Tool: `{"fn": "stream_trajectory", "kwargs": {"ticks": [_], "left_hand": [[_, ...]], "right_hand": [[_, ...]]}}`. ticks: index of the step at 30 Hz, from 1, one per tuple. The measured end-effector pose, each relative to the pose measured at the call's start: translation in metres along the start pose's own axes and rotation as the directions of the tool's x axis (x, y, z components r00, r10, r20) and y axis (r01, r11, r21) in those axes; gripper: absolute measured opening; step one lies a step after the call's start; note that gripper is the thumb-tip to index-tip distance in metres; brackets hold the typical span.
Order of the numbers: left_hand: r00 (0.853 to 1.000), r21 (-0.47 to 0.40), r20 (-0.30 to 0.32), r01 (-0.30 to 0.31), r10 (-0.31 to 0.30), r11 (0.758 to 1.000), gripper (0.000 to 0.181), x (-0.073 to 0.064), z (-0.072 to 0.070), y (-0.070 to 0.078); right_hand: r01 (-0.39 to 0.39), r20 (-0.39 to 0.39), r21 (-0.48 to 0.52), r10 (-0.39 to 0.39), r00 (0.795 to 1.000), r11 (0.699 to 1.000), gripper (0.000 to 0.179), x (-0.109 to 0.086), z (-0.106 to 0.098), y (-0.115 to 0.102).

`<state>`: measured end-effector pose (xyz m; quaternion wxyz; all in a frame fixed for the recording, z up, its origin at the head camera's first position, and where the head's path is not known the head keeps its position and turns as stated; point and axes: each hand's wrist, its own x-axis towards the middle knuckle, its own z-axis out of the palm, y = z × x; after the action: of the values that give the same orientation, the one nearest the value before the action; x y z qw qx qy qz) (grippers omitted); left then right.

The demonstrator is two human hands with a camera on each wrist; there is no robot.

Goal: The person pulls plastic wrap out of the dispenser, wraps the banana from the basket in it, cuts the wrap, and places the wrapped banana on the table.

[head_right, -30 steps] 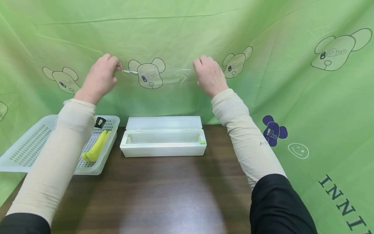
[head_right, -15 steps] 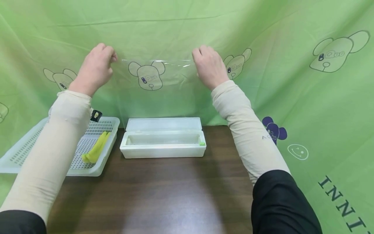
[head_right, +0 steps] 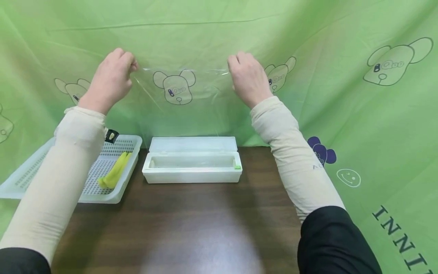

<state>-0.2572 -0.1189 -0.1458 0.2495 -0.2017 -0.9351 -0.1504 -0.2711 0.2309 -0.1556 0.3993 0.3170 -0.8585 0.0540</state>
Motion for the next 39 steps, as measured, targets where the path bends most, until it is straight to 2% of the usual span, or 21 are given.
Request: {"fn": "stream_trajectory", "kwargs": {"ticks": [5, 9, 12, 15, 17, 19, 20, 23, 26, 29, 32, 35, 37, 39], "left_hand": [[0.997, 0.021, -0.010, -0.079, 0.079, 0.997, 0.036, -0.012, -0.007, 0.008], [0.981, 0.032, -0.061, -0.184, 0.186, 0.982, 0.037, -0.028, -0.011, 0.014], [0.950, 0.040, -0.134, -0.280, 0.283, 0.959, 0.037, -0.043, -0.012, 0.016], [0.910, 0.054, -0.200, -0.361, 0.364, 0.931, 0.038, -0.061, -0.013, 0.020], [0.887, 0.059, -0.228, -0.399, 0.402, 0.915, 0.039, -0.074, -0.014, 0.023], [0.872, 0.050, -0.241, -0.428, 0.427, 0.903, 0.040, -0.085, -0.015, 0.025], [0.868, 0.038, -0.244, -0.438, 0.433, 0.898, 0.040, -0.091, -0.015, 0.026], [0.871, -0.020, -0.232, -0.449, 0.432, 0.893, 0.041, -0.107, -0.016, 0.028], [0.878, -0.070, -0.205, -0.454, 0.432, 0.888, 0.040, -0.122, -0.019, 0.030], [0.871, -0.099, -0.180, -0.478, 0.456, 0.873, 0.040, -0.133, -0.022, 0.031], [0.852, -0.144, -0.165, -0.519, 0.497, 0.842, 0.044, -0.138, -0.024, 0.031], [0.821, -0.186, -0.155, -0.571, 0.550, 0.800, 0.052, -0.141, -0.025, 0.029], [0.803, -0.194, -0.147, -0.596, 0.578, 0.779, 0.056, -0.142, -0.025, 0.028], [0.792, -0.204, -0.135, -0.611, 0.596, 0.765, 0.056, -0.144, -0.026, 0.028]], "right_hand": [[0.009, -0.048, 0.000, -0.009, 0.999, 1.000, 0.034, -0.014, -0.013, -0.007], [0.073, -0.087, -0.019, -0.074, 0.993, 0.997, 0.032, -0.028, -0.026, -0.014], [0.128, -0.115, -0.022, -0.130, 0.985, 0.991, 0.032, -0.040, -0.035, -0.022], [0.174, -0.140, -0.018, -0.175, 0.975, 0.985, 0.034, -0.053, -0.045, -0.030], [0.190, -0.144, -0.014, -0.190, 0.971, 0.982, 0.034, -0.061, -0.051, -0.036], [0.193, -0.147, -0.001, -0.191, 0.970, 0.981, 0.034, -0.070, -0.057, -0.042], [0.192, -0.139, 0.013, -0.188, 0.972, 0.981, 0.033, -0.074, -0.060, -0.046], [0.193, -0.133, 0.103, -0.179, 0.975, 0.976, 0.031, -0.088, -0.067, -0.054], [0.217, -0.140, 0.223, -0.189, 0.972, 0.950, 0.034, -0.100, -0.073, -0.061], [0.244, -0.146, 0.310, -0.208, 0.967, 0.919, 0.038, -0.109, -0.080, -0.064], [0.269, -0.097, 0.333, -0.251, 0.963, 0.904, 0.042, -0.115, -0.087, -0.063], [0.297, -0.045, 0.349, -0.300, 0.953, 0.889, 0.048, -0.118, -0.092, -0.063], [0.307, -0.024, 0.357, -0.320, 0.947, 0.882, 0.046, -0.119, -0.095, -0.065], [0.299, -0.009, 0.372, -0.319, 0.948, 0.878, 0.039, -0.120, -0.096, -0.069]]}}
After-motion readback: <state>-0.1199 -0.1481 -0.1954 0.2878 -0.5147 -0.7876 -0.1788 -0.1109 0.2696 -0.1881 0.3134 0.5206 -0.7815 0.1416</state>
